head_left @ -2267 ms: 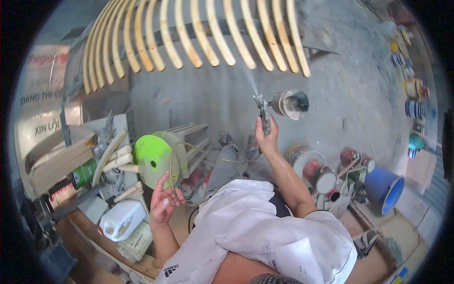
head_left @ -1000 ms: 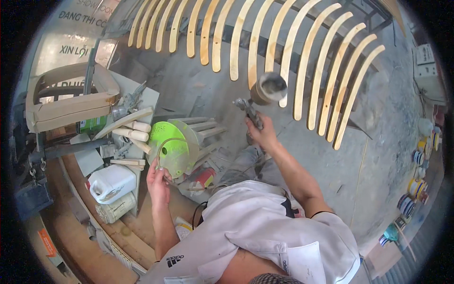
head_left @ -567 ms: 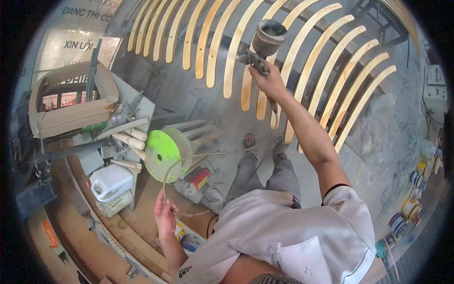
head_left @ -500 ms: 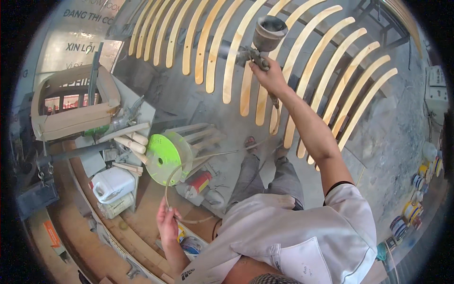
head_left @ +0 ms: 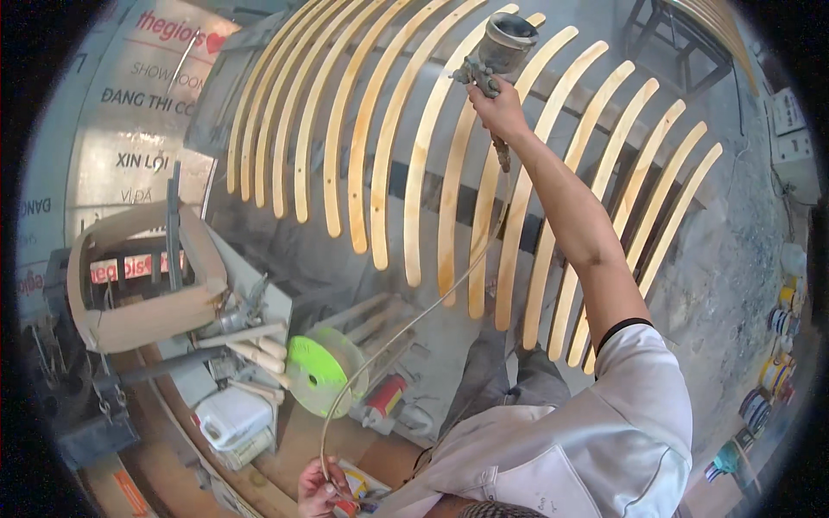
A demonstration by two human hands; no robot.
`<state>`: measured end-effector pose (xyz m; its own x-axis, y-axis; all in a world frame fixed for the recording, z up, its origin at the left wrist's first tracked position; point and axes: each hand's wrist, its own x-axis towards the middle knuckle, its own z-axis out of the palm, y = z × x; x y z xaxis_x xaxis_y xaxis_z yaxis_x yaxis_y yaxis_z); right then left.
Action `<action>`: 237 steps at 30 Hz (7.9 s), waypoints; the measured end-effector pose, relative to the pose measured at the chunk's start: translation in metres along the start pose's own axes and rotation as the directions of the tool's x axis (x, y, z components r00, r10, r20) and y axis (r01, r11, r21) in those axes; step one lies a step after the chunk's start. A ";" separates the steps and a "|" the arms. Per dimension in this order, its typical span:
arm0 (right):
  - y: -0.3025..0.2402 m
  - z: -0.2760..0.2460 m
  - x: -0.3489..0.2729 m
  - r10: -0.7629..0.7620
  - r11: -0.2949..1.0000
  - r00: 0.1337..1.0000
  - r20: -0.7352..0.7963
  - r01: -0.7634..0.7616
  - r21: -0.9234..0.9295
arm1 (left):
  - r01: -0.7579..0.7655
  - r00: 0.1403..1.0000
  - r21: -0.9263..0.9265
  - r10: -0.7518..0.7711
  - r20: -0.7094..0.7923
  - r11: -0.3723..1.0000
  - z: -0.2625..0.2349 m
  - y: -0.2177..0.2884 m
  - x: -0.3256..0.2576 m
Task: The recorder is spray painting curved wooden furniture slats and refilling the spray gun with varnish from a bucket.
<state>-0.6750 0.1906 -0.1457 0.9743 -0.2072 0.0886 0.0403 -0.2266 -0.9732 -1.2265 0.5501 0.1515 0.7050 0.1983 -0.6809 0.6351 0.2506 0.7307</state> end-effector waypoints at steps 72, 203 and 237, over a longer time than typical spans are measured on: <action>-0.047 -0.115 -0.356 0.076 0.993 0.833 0.548 -0.114 0.036 | -0.164 0.972 -0.406 0.218 0.092 0.899 0.008 -0.154 -0.087; 0.021 -0.153 -0.178 -0.094 0.996 0.936 0.338 0.085 0.041 | -0.023 0.998 -0.493 -0.006 -0.057 0.870 0.134 -0.184 -0.095; 0.088 -0.266 0.126 -0.150 0.983 0.982 -0.115 0.135 -0.126 | 0.049 0.981 -0.117 -0.026 0.193 0.992 0.264 -0.235 -0.100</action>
<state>-0.6079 -0.1084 -0.1632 0.9253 -0.2785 0.2574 0.1438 -0.3703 -0.9177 -1.3627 0.2210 0.0612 0.7362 0.0049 -0.6767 0.6275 0.3696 0.6853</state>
